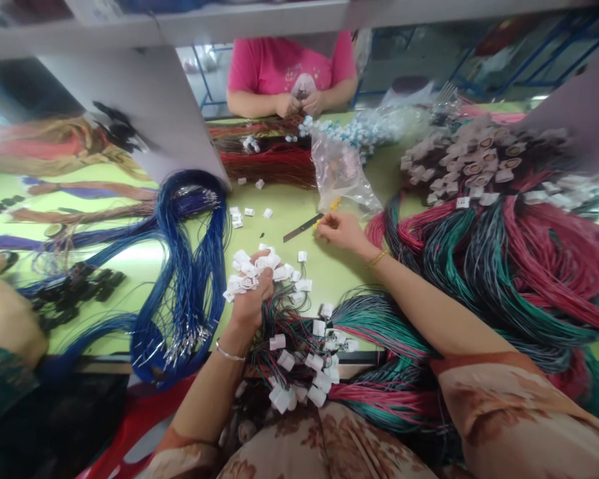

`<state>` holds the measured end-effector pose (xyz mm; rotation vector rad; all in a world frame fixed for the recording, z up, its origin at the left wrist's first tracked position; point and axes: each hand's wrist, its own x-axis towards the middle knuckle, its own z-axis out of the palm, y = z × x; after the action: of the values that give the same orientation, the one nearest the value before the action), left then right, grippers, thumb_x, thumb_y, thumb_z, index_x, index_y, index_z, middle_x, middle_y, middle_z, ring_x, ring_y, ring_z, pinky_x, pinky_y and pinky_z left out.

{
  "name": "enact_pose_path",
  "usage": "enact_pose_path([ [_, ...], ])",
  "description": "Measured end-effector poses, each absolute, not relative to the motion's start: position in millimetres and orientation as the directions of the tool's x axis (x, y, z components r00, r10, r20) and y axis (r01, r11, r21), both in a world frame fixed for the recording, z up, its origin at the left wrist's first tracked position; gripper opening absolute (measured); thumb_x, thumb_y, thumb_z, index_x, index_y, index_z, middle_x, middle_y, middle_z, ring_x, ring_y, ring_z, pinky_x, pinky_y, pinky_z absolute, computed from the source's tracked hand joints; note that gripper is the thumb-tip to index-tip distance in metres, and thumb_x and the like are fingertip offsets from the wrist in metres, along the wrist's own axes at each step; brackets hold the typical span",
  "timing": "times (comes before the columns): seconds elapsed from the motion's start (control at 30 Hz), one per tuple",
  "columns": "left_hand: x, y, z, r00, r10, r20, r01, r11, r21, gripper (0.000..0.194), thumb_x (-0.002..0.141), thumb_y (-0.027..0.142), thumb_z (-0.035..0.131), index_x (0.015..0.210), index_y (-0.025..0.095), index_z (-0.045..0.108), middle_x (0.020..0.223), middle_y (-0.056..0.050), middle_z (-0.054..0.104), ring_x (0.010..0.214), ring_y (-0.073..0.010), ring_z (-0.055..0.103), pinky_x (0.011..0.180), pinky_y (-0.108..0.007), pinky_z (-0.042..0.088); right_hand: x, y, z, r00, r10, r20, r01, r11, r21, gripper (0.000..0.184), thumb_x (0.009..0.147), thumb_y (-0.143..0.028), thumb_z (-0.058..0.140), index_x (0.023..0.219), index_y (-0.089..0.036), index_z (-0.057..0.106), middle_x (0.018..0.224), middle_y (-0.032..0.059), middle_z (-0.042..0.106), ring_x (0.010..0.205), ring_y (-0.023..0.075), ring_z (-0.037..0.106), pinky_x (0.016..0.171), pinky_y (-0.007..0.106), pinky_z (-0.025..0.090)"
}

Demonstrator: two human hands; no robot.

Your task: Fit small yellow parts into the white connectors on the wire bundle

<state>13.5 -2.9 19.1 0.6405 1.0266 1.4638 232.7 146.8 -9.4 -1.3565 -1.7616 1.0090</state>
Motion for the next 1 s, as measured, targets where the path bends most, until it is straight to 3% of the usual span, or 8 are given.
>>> enact_pose_path([
  [0.1, 13, -4, 23, -0.136, 0.977, -0.165, -0.484, 0.08, 0.871, 0.047, 0.064, 0.039, 0.092, 0.099, 0.018, 0.068, 0.07, 0.001, 0.064, 0.041, -0.0002, 0.029, 0.041, -0.018, 0.018, 222, 132, 2, -0.268, 0.963, -0.028, 0.127, 0.006, -0.992, 0.019, 0.076, -0.026, 0.071, 0.089, -0.016, 0.062, 0.071, 0.0028, 0.07, 0.056, 0.0127, 0.064, 0.056, 0.026, 0.052],
  [0.23, 11, -4, 24, -0.112, 0.983, -0.142, -0.492, 0.069, 0.868, 0.042, 0.063, 0.036, 0.092, 0.092, 0.019, 0.066, 0.061, 0.007, 0.05, 0.04, -0.0004, 0.027, 0.04, -0.018, 0.017, 204, 111, 19, -0.433, 0.895, -0.109, -0.162, -0.197, -0.967, 0.033, 0.072, -0.036, 0.082, 0.09, -0.015, 0.065, 0.075, 0.0036, 0.073, 0.056, 0.0092, 0.064, 0.054, 0.022, 0.054],
  [0.43, 10, -3, 23, -0.109, 0.974, -0.197, -0.537, 0.109, 0.837, 0.043, 0.061, 0.032, 0.093, 0.088, 0.019, 0.063, 0.057, 0.009, 0.048, 0.038, 0.0006, 0.024, 0.039, -0.018, 0.014, 190, 86, 33, -0.572, 0.802, -0.172, -0.273, -0.384, -0.882, 0.035, 0.069, -0.037, 0.088, 0.085, -0.015, 0.067, 0.073, 0.0007, 0.073, 0.056, 0.0072, 0.064, 0.051, 0.018, 0.052],
  [0.57, 10, -3, 25, -0.088, 0.977, -0.194, -0.563, 0.112, 0.819, 0.043, 0.058, 0.033, 0.095, 0.084, 0.019, 0.064, 0.05, 0.011, 0.04, 0.036, -0.0001, 0.022, 0.039, -0.019, 0.012, 188, 80, 34, -0.605, 0.779, -0.164, -0.276, -0.399, -0.875, 0.033, 0.068, -0.032, 0.089, 0.088, -0.015, 0.069, 0.071, -0.0005, 0.072, 0.057, 0.0075, 0.064, 0.053, 0.019, 0.053],
  [0.7, 9, -3, 23, -0.055, 0.981, -0.184, -0.572, 0.12, 0.811, 0.043, 0.06, 0.035, 0.095, 0.086, 0.019, 0.065, 0.05, 0.011, 0.039, 0.035, -0.0006, 0.022, 0.04, -0.021, 0.012, 187, 74, 36, -0.611, 0.787, -0.083, -0.238, -0.283, -0.929, 0.031, 0.075, -0.036, 0.083, 0.094, -0.015, 0.07, 0.071, -0.0003, 0.071, 0.057, 0.0085, 0.063, 0.055, 0.022, 0.053],
  [0.8, 7, -3, 20, -0.029, 0.982, -0.187, -0.567, 0.138, 0.812, 0.043, 0.063, 0.038, 0.093, 0.087, 0.019, 0.064, 0.049, 0.012, 0.038, 0.035, -0.0011, 0.022, 0.04, -0.021, 0.012, 186, 67, 40, -0.623, 0.782, 0.015, -0.14, -0.093, -0.986, 0.023, 0.086, -0.033, 0.072, 0.1, -0.015, 0.069, 0.072, -0.0007, 0.069, 0.058, 0.009, 0.061, 0.059, 0.024, 0.053],
  [0.9, 5, -3, 16, 0.003, 0.981, -0.196, -0.558, 0.164, 0.813, 0.043, 0.064, 0.039, 0.092, 0.088, 0.019, 0.062, 0.049, 0.012, 0.036, 0.035, -0.0009, 0.021, 0.04, -0.02, 0.012, 185, 59, 44, -0.583, 0.785, 0.21, -0.01, 0.251, -0.968, 0.013, 0.094, -0.024, 0.058, 0.1, -0.017, 0.067, 0.074, -0.0007, 0.066, 0.064, 0.0105, 0.06, 0.063, 0.026, 0.051],
  [1.0, 4, -3, 14, 0.013, 0.981, -0.194, -0.547, 0.169, 0.82, 0.043, 0.065, 0.04, 0.092, 0.086, 0.018, 0.062, 0.051, 0.012, 0.037, 0.035, 0.0, 0.022, 0.041, -0.019, 0.013, 183, 54, 46, -0.515, 0.715, 0.473, 0.124, 0.608, -0.784, 0.015, 0.095, -0.016, 0.052, 0.097, -0.019, 0.066, 0.087, 0.0031, 0.065, 0.081, 0.0147, 0.061, 0.075, 0.032, 0.052],
])
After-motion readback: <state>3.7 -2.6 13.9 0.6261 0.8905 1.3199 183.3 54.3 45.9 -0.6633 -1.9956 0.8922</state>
